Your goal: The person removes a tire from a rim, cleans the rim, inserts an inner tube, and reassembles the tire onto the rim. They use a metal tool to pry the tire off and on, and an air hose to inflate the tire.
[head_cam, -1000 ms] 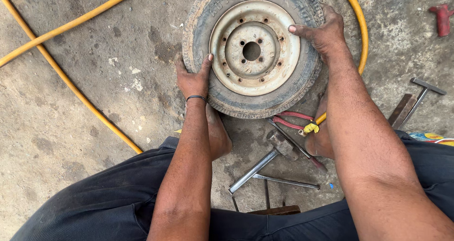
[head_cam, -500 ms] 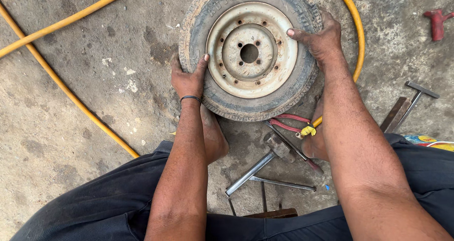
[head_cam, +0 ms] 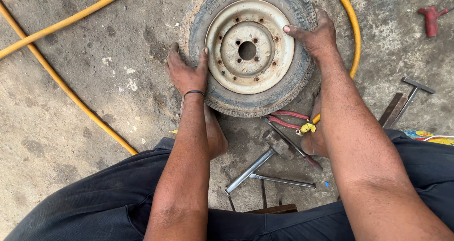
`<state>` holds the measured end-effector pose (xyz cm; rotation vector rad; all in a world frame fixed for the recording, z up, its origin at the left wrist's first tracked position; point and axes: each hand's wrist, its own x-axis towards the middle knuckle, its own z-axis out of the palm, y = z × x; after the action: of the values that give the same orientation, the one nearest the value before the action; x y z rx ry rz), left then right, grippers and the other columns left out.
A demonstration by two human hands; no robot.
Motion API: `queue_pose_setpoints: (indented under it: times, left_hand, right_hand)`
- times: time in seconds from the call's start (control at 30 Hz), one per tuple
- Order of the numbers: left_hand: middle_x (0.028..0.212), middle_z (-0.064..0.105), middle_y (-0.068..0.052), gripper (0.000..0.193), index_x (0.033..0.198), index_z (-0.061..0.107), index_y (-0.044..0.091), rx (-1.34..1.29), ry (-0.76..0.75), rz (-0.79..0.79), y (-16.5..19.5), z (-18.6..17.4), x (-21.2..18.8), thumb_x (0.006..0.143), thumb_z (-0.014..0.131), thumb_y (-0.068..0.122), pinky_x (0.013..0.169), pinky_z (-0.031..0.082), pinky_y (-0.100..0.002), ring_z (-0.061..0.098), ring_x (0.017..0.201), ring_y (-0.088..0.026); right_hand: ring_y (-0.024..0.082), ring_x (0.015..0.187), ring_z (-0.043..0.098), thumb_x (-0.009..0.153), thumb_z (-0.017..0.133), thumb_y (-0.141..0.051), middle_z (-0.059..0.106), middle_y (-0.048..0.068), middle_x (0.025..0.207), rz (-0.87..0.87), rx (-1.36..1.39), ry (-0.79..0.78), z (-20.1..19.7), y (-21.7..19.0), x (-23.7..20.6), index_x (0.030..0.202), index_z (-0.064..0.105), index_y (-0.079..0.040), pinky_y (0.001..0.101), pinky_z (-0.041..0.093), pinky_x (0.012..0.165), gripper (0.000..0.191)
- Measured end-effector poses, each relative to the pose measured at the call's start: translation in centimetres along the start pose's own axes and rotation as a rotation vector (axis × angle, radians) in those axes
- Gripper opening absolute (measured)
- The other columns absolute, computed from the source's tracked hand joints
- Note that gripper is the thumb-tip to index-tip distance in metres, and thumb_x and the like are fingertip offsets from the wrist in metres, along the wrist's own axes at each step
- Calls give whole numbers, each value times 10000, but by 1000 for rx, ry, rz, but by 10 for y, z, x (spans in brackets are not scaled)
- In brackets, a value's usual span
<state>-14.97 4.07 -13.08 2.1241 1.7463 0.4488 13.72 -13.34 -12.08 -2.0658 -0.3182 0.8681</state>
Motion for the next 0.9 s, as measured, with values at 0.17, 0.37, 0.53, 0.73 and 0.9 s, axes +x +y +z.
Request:
queue_pose_setpoints:
  times: [0.17,0.37,0.53,0.73,0.9]
  left_hand:
    - [1205,693,-88,252,1211,661,133,76,-194,381,58,6,11,1095,643,357,1064,555,-415,620,1205,-279]
    - [1119,724,-128,291,1018,749,119,203,-667,522,98,37,-31,792,769,301,901,563,-443,691,1020,-315]
    - [1154,739,-123,250,1033,791,107,296,-701,478,97,50,-38,807,707,173,926,582,-438,715,1071,-308]
    - [1132,752,-175,286,1078,788,95,254,-798,264,115,42,-50,863,704,265,979,568,-414,720,1092,-318]
    - [1116,734,-157,343,1080,770,136,212,-886,232,117,39,-24,855,737,393,965,550,-413,709,1054,-299]
  right_hand:
    - [367,1375,476,748,942,-503,460,249,1501,108,-180,206,5,9,-29,1524,328,-41,525,424,1119,1092]
    - [445,1343,522,774,873,-635,495,346,1437,260,-329,232,22,37,-67,1543,255,43,485,393,1180,1198]
    - [412,1288,589,709,922,-604,560,331,1375,200,-283,225,28,40,-67,1503,278,72,455,457,1148,1226]
    - [301,1166,629,804,979,-383,646,182,1264,-219,-376,301,0,10,-29,1415,511,-26,461,512,970,848]
    - [158,1065,698,954,889,-209,686,86,1138,-479,-242,292,-26,-2,-17,1187,615,-75,325,616,938,384]
